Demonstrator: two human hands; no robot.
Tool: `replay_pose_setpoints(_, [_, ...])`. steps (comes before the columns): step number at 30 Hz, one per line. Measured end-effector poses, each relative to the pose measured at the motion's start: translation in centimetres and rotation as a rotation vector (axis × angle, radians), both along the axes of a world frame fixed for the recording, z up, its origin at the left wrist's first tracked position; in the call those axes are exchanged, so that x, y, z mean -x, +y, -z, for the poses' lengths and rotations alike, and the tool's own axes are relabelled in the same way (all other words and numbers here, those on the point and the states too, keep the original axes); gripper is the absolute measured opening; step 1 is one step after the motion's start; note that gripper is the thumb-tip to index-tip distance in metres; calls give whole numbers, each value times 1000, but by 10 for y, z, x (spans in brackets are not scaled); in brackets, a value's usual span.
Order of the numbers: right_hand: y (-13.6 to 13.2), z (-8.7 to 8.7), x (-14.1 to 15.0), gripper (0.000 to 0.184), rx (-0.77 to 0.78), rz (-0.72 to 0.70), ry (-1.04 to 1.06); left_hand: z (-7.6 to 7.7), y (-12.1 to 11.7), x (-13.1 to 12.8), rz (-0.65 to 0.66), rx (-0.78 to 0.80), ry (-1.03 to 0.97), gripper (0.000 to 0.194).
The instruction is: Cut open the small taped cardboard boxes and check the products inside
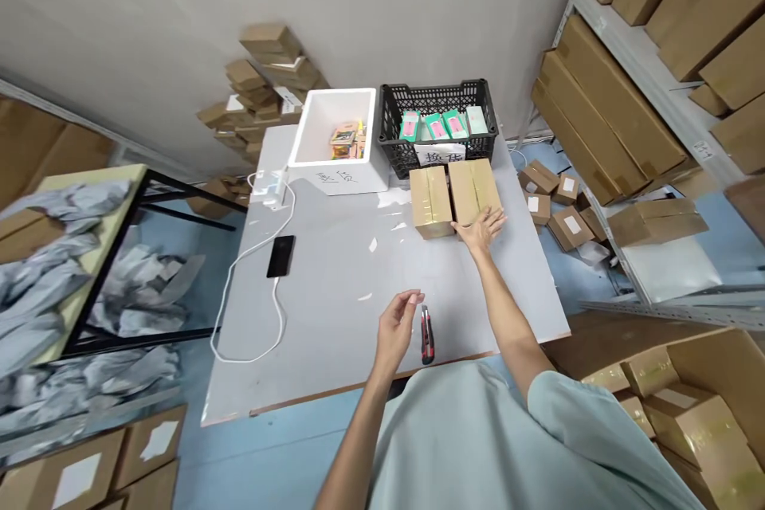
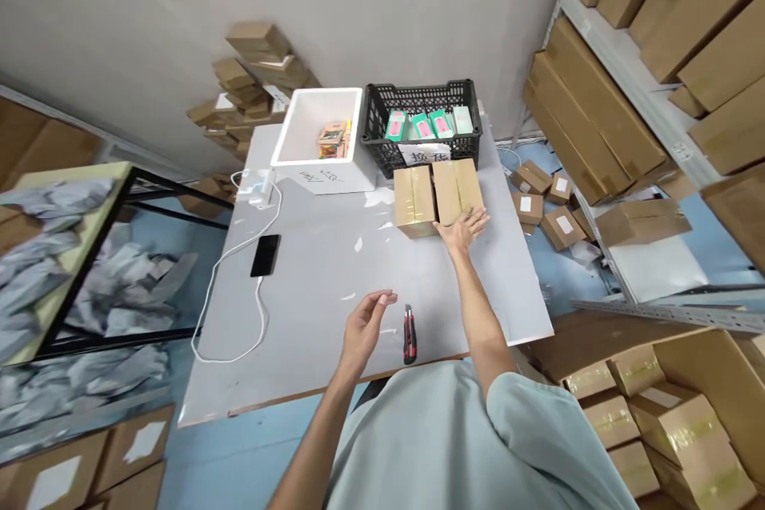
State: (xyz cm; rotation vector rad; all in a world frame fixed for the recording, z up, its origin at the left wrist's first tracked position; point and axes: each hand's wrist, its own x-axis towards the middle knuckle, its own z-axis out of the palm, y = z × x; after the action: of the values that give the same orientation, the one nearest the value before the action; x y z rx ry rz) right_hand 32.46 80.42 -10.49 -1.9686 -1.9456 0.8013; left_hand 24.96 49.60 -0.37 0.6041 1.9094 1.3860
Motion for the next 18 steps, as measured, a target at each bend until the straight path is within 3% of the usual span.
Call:
replay_pose_setpoints(6, [7, 15, -10, 143, -90, 8, 28, 18, -19, 4, -42, 68, -41, 73])
replay_pose_setpoints(9, [12, 13, -26, 124, -198, -31, 43, 22, -19, 4, -2, 53, -64, 69])
replay_pose_setpoints(12, [5, 7, -50, 117, -280, -45, 31, 25, -19, 8, 53, 9, -90, 63])
replay_pose_setpoints(15, [-32, 0, -80, 117, -311, 23, 4, 29, -22, 17, 102, -39, -137, 62])
replay_pose_setpoints(18, [-95, -5, -115, 115, -340, 131, -22, 33, -33, 34, 148, -89, -196, 65])
